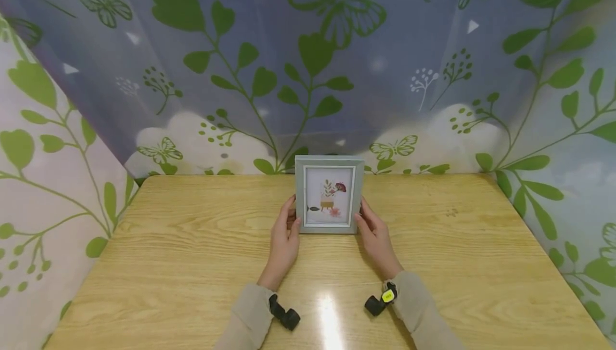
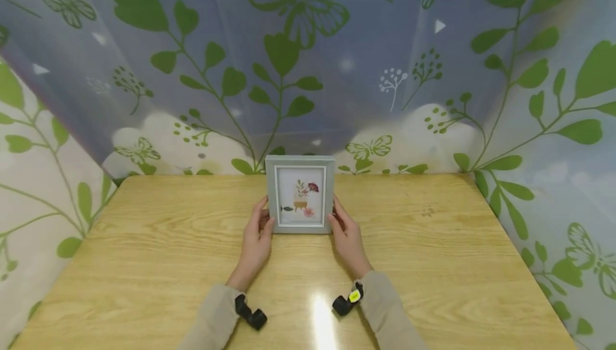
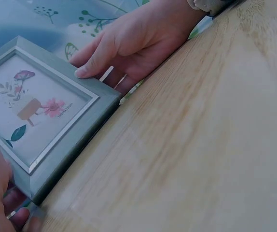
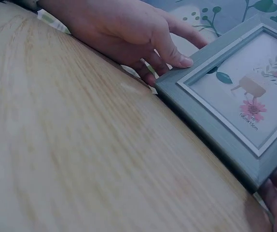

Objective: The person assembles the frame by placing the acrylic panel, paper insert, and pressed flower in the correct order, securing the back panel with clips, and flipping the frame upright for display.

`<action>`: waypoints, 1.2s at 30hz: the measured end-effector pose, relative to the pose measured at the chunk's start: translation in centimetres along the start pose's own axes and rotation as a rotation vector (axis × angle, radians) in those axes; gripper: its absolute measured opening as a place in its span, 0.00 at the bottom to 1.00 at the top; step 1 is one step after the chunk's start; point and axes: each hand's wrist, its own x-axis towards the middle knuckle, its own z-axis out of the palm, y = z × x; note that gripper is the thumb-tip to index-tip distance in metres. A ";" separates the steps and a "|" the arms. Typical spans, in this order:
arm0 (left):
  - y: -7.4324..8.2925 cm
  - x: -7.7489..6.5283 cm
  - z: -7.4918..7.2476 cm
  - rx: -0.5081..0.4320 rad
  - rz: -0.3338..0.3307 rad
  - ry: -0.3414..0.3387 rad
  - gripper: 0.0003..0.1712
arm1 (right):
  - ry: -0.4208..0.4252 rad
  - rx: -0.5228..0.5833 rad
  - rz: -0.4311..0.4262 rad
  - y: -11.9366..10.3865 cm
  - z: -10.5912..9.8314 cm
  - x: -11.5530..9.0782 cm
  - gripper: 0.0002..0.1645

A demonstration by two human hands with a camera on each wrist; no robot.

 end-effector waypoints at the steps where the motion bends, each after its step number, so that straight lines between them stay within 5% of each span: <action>1: 0.1 0.0 0.0 -0.005 -0.004 -0.001 0.33 | -0.004 -0.002 0.006 0.0 0.0 0.0 0.31; 11: 0.8 0.0 0.2 -0.055 -0.079 -0.017 0.28 | 0.001 -0.019 0.068 2.6 -0.3 0.2 0.31; 16: 0.6 0.0 0.2 -0.066 -0.065 -0.009 0.25 | 0.063 0.004 0.148 3.4 -0.2 0.2 0.29; 23: 4.6 -0.4 -0.8 -0.066 -0.069 0.013 0.21 | 0.168 0.083 0.133 1.9 -0.2 0.2 0.23; 33: 4.2 -0.4 -0.7 -0.054 -0.039 0.003 0.20 | 0.179 0.059 0.107 3.4 0.1 0.4 0.21; 36: 2.6 -0.1 -0.2 -0.050 -0.034 0.017 0.21 | 0.177 0.047 0.120 3.3 0.2 0.4 0.21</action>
